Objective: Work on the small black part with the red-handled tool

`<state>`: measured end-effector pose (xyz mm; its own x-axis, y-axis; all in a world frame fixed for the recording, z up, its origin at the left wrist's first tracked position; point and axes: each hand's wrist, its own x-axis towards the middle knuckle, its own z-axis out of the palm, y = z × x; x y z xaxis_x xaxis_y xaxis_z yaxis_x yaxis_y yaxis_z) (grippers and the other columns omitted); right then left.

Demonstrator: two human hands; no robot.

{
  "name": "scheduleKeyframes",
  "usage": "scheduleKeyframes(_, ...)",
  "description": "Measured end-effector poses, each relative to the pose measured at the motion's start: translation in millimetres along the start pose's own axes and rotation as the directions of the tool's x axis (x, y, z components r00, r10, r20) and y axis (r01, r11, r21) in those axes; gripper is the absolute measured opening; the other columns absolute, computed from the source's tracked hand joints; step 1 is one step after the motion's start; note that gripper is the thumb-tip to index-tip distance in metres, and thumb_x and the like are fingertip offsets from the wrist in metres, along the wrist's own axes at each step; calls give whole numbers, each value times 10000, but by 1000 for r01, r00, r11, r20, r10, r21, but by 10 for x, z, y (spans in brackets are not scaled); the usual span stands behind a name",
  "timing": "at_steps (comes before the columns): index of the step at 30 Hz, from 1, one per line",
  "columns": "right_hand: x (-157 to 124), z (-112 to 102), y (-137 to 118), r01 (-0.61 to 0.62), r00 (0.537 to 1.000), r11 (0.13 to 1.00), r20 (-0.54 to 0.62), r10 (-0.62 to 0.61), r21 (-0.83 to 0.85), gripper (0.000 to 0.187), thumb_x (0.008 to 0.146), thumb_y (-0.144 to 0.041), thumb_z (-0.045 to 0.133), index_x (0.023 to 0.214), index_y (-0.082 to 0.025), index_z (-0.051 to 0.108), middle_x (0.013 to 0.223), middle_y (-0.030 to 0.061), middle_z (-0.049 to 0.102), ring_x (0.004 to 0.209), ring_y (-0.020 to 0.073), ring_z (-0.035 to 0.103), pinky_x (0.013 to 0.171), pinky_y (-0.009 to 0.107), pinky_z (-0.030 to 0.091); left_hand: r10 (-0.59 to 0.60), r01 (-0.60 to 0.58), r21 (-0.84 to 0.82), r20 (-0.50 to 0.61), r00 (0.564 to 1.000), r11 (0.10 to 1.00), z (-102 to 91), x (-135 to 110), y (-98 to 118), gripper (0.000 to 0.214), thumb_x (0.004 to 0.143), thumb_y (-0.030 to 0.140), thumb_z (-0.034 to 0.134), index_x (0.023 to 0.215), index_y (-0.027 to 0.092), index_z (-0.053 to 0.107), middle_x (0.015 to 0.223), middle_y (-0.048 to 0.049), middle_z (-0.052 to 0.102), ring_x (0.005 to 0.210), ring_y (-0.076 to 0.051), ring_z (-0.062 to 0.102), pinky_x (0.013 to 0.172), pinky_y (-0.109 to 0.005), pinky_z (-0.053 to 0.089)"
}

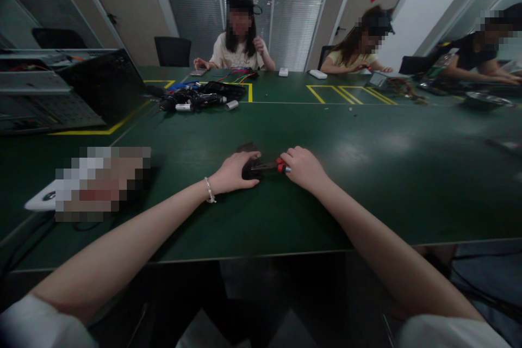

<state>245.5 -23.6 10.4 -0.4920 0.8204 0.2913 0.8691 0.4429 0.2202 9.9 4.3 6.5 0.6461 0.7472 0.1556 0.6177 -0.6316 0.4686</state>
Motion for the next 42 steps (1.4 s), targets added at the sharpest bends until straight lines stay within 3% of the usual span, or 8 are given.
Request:
scheduleKeyframes(5, 3, 32, 20, 27, 999, 999, -21, -27, 24, 244, 758, -153, 532, 967, -84, 638, 896, 138, 622, 847, 237, 521, 805, 338, 386, -9, 9, 0, 5, 1000, 1000, -17, -2, 19, 706, 701, 441, 649, 1321, 214, 398, 1307, -85, 503, 1221, -292, 444, 1021, -462, 361)
scheduleKeyframes(14, 2, -3, 0, -17, 999, 1000, 34, 18, -13, 252, 773, -190, 530, 988, -110, 633, 885, 114, 625, 772, 217, 526, 668, 314, 358, -5, 5, 3, 10, 1000, 1000, -20, -5, 14, 719, 702, 450, 649, 1327, 198, 399, 1308, -92, 502, 1215, -297, 447, 1018, -471, 365)
scheduleKeyframes(42, -18, -1, -9, -33, 999, 999, 20, 34, -10, 257, 766, -193, 520, 995, -141, 624, 916, 108, 629, 810, 220, 532, 687, 316, 360, -2, 2, -1, 4, 1000, 1000, -6, -7, 7, 719, 710, 484, 640, 1329, 224, 382, 1310, -82, 502, 1221, -296, 443, 1008, -464, 363)
